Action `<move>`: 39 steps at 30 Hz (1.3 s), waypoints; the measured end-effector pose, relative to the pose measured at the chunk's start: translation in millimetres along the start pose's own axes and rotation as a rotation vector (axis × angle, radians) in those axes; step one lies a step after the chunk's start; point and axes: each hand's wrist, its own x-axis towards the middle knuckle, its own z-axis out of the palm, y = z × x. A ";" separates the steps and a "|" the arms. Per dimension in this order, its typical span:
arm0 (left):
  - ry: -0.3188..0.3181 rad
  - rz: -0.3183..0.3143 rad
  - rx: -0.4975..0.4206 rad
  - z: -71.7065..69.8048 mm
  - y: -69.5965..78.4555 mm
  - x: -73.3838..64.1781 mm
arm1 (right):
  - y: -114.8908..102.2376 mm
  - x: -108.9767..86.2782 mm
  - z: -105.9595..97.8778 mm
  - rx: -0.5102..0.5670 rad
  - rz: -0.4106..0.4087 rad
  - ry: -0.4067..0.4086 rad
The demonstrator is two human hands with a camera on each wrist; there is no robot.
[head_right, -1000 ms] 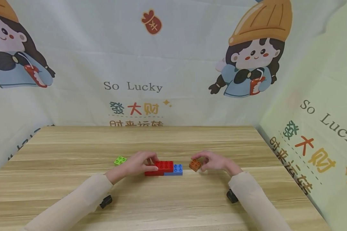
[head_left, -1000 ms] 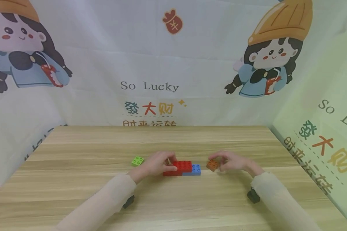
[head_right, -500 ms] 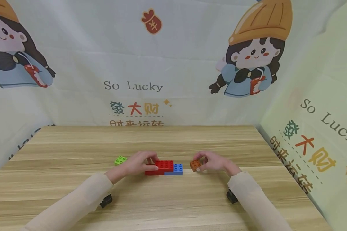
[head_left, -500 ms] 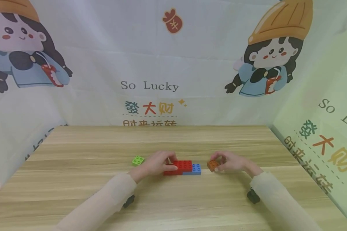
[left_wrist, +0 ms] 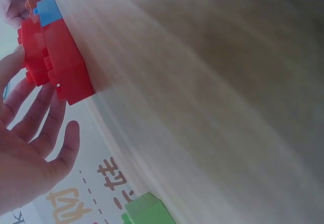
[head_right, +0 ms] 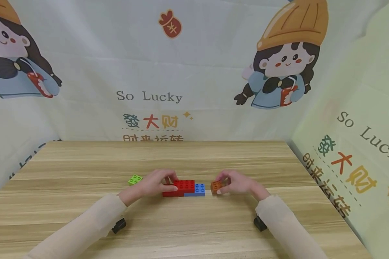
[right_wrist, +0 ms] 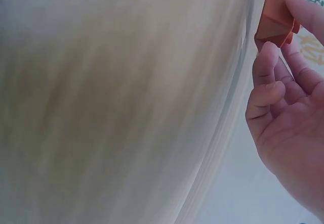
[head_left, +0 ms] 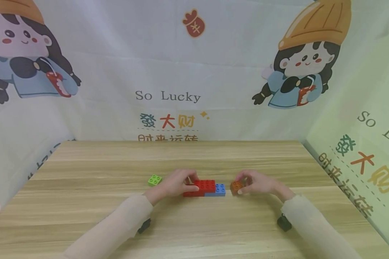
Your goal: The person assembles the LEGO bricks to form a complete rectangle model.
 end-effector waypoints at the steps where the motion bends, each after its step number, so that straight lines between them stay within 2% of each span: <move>1: 0.000 0.001 -0.002 0.0 0.0 0.2 | -1.1 -0.1 0.5 -0.009 0.002 0.004; 12: 0.007 -0.004 -0.046 0.5 -0.8 -0.5 | -15.0 0.9 11.9 -0.027 -0.029 0.035; 19: 0.007 -0.031 -0.105 2.1 -2.6 -0.9 | -40.5 -3.9 15.0 0.036 -0.028 0.065; 25: 0.012 -0.048 -0.132 2.5 -2.7 -1.0 | -32.6 3.1 18.9 0.016 -0.047 0.097; 30: 0.019 -0.026 -0.130 2.3 -3.3 -1.5 | -28.4 11.2 22.6 0.023 -0.076 0.123; 39: 0.018 -0.010 -0.152 2.7 -4.4 -0.7 | -53.6 12.0 25.5 0.021 -0.084 0.138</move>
